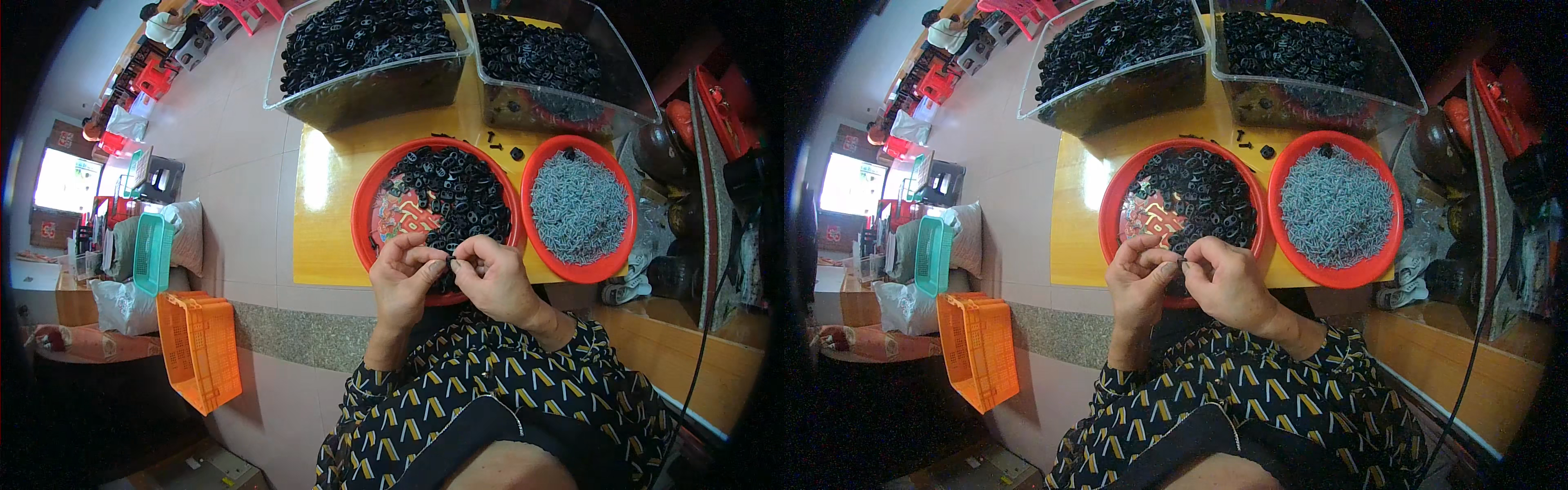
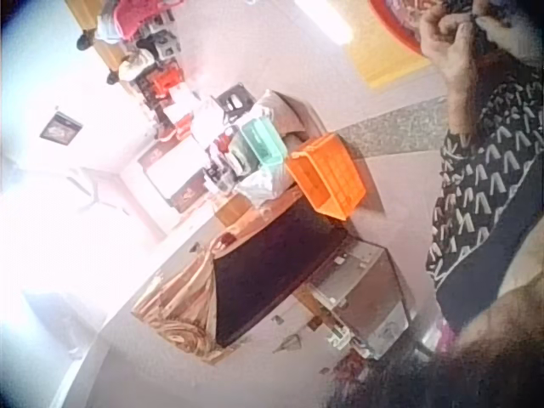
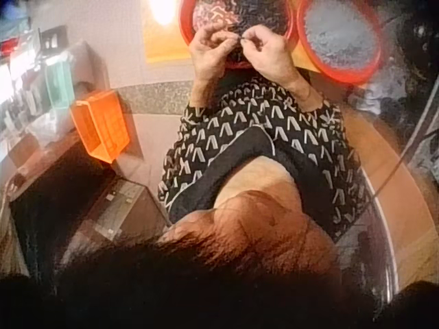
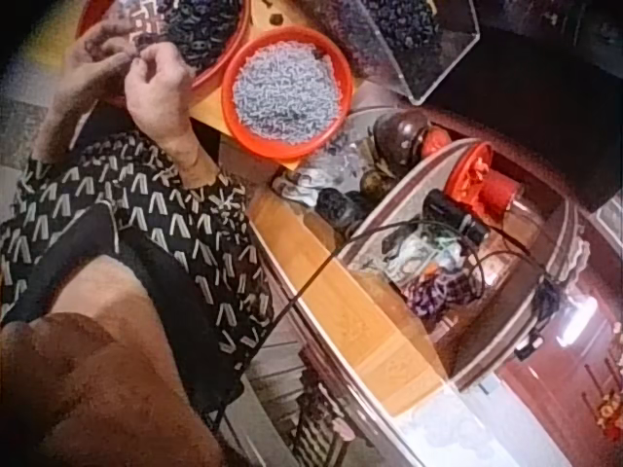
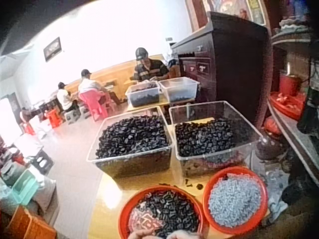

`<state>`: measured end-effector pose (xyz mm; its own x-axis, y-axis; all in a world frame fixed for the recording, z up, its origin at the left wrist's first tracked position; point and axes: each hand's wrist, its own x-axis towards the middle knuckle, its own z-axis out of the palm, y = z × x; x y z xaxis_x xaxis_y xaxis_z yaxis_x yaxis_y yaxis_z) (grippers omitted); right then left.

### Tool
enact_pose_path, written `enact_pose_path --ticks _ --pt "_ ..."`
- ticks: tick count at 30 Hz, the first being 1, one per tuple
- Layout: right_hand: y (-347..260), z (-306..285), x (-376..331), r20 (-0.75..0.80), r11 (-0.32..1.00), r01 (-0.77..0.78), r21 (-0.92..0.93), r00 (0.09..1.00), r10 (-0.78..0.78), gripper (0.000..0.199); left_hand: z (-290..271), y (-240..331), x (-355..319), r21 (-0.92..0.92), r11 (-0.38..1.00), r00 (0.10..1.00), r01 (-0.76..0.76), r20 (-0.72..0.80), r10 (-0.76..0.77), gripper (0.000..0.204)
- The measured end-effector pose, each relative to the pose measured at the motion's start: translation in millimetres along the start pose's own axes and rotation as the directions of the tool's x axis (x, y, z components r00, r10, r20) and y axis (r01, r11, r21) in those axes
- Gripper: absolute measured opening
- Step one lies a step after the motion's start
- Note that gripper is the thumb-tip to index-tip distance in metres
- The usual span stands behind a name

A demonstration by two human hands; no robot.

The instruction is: The person sorts and assembles small black plastic components by hand at a low workspace table.

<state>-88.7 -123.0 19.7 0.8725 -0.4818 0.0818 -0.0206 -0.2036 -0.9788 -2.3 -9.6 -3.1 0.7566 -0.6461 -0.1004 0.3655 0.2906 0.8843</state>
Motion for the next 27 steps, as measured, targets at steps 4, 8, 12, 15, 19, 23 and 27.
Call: enact_pose_path --ticks 4,8,12,15,19,23,27 --pt "4 1 0 -0.033 0.997 0.066 -0.048 0.997 -0.068 0.004 3 3 0 0.087 0.996 1.000 -0.004 -0.015 0.005 0.033" --pt "4 -1 2 0.004 0.996 0.068 -0.054 0.998 -0.068 0.004 4 5 1 0.147 0.989 1.000 -0.004 -0.013 0.006 0.032" --pt "6 -3 1 0.001 1.000 0.020 -0.016 1.000 -0.020 0.005 6 10 3 0.315 0.949 1.000 -0.004 0.027 -0.005 0.029" --pt "12 -1 0 -0.022 1.000 0.023 -0.014 0.999 -0.023 0.005 8 10 4 0.401 0.916 0.999 -0.006 0.049 -0.015 0.027" --pt "11 -2 4 0.023 0.980 -0.141 0.140 0.990 0.139 0.005 8 8 8 0.310 0.948 0.994 0.075 0.048 -0.094 0.032" --pt "7 -10 9 0.091 0.922 -0.267 0.282 0.964 0.252 0.005 11 8 9 0.138 0.990 0.992 0.027 0.122 -0.044 0.039" --pt "6 -13 9 0.101 0.899 -0.303 0.316 0.953 0.285 0.006 15 11 8 0.048 0.997 0.993 0.065 0.100 -0.069 0.043"
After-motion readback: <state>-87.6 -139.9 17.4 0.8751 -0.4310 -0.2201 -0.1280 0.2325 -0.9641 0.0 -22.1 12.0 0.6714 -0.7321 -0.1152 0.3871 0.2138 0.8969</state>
